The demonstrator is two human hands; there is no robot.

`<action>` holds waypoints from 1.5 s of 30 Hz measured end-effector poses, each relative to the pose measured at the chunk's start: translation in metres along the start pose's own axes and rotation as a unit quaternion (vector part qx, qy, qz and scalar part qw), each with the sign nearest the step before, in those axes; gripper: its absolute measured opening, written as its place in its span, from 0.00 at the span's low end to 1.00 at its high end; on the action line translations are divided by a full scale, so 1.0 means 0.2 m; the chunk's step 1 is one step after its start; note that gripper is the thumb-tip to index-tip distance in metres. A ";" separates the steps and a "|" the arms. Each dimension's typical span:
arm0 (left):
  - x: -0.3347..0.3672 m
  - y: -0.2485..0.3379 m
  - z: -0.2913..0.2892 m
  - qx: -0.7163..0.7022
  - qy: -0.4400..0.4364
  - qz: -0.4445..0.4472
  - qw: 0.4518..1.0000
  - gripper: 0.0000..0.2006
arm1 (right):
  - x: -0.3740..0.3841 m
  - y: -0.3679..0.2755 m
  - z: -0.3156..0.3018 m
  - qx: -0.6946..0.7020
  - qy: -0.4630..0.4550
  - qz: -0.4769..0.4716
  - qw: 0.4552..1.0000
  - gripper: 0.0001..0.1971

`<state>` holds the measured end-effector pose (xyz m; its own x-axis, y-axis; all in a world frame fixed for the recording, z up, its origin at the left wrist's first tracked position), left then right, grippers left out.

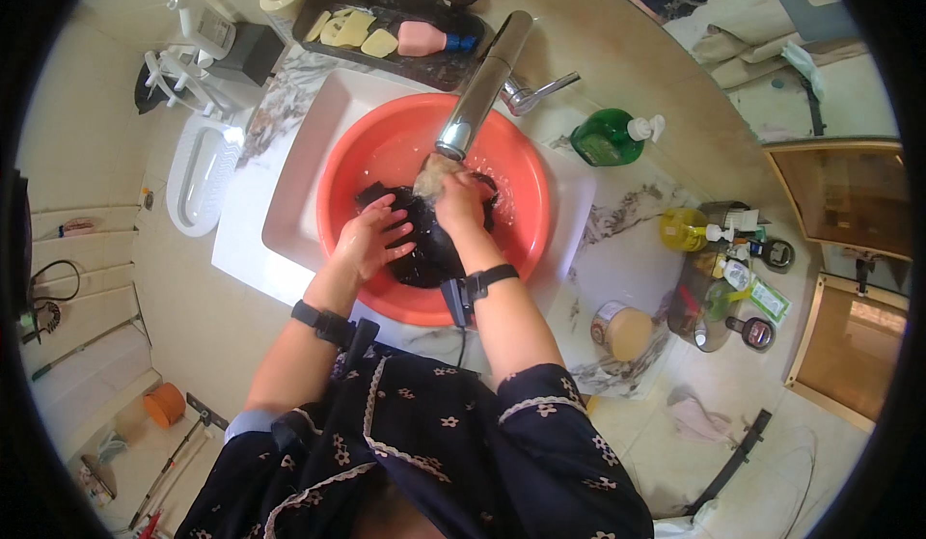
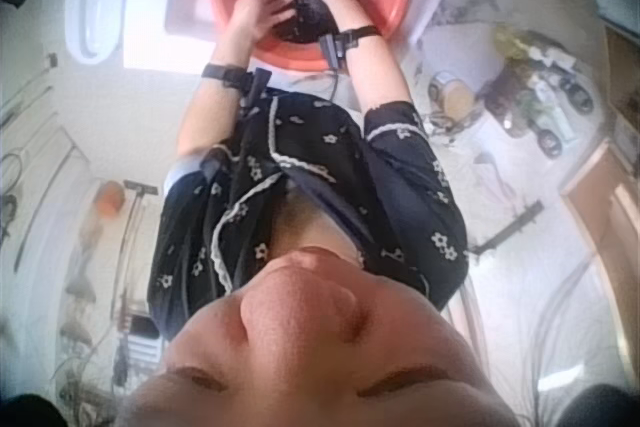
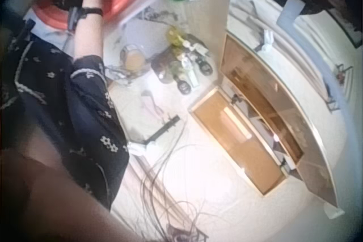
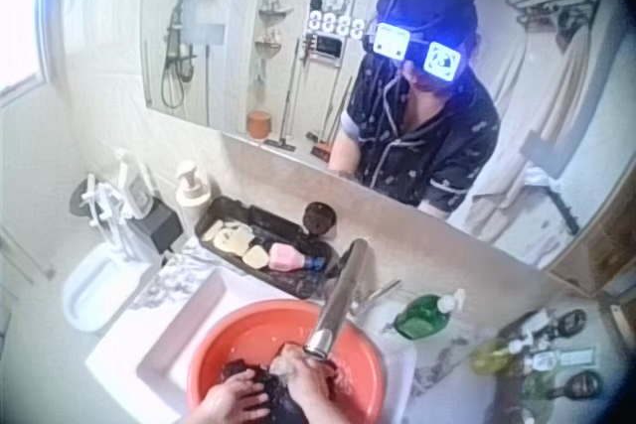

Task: Washing clothes by hand in a red basin in a bathroom sink.

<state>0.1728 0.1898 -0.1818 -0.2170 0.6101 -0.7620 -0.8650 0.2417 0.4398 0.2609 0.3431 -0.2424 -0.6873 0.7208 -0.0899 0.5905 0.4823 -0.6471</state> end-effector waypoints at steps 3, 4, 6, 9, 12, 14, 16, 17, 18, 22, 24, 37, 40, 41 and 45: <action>0.02 0.01 0.00 -0.006 0.003 0.002 1.000 0.22 | -0.09 -0.25 -0.07 0.125 -0.109 -0.040 0.985 0.12; 0.04 0.01 0.00 -0.027 -0.007 -0.004 1.000 0.21 | -0.15 -0.32 -0.11 0.162 -0.129 -0.034 0.978 0.12; 0.11 -0.02 -0.02 -0.099 -0.050 -0.016 0.994 0.15 | -0.26 -0.45 -0.20 0.198 -0.141 -0.039 0.969 0.12; 0.17 -0.09 0.03 -0.132 -0.083 -0.014 0.988 0.14 | -0.37 -0.58 -0.35 0.150 -0.126 -0.060 0.979 0.13; 0.09 -0.13 0.16 -0.125 -0.142 -0.064 0.980 0.15 | -0.36 -0.47 -0.38 0.132 0.000 -0.026 0.991 0.11; 0.03 -0.12 0.24 -0.093 -0.169 -0.083 0.978 0.15 | -0.32 -0.41 -0.36 0.132 0.079 -0.016 0.988 0.11; 0.05 -0.15 0.31 -0.064 -0.152 -0.073 0.984 0.15 | -0.28 -0.27 -0.30 0.164 0.129 -0.044 0.977 0.12; 0.05 -0.16 0.33 -0.049 -0.118 -0.051 0.990 0.14 | -0.25 -0.22 -0.23 0.374 0.082 0.067 0.922 0.12; 0.06 -0.16 0.34 -0.035 -0.085 -0.030 0.995 0.13 | -0.26 -0.19 -0.21 0.372 0.077 0.066 0.923 0.12; 0.07 -0.20 0.35 -0.031 -0.011 0.034 0.999 0.11 | -0.31 -0.16 -0.14 0.558 0.039 0.189 0.807 0.12; 0.11 -0.21 0.34 0.057 0.024 0.103 0.993 0.12 | -0.33 -0.18 -0.12 0.584 0.099 0.228 0.773 0.11; 0.01 -0.08 0.20 0.111 -0.074 0.044 0.990 0.11 | -0.30 -0.31 -0.10 0.571 0.075 0.275 0.770 0.12; -0.09 0.07 0.13 0.152 -0.088 0.097 0.980 0.13 | -0.29 -0.36 -0.09 0.562 0.036 0.242 0.790 0.15; -0.15 0.16 0.09 0.205 -0.078 0.128 0.967 0.13 | -0.28 -0.36 -0.11 0.548 -0.015 0.215 0.808 0.19; -0.35 0.54 -0.25 0.294 -0.034 0.215 0.931 0.14 | -0.28 -0.36 -0.25 0.404 -0.110 0.145 0.897 0.21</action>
<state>0.0725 0.1356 -0.1035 -0.4398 0.7867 -0.4333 -0.3041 0.3235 0.8960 0.2778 0.2929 -0.1535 -0.6730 0.5999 -0.4326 0.3201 -0.2910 -0.9016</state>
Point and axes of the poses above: each hand's wrist, its own x-axis towards the middle knuckle, its own z-axis out of the palm, y = z × x, the point moved 3 cm from there along x, towards the middle knuckle, and after that the axes turned 5 degrees about x, right-handed, at the moved point
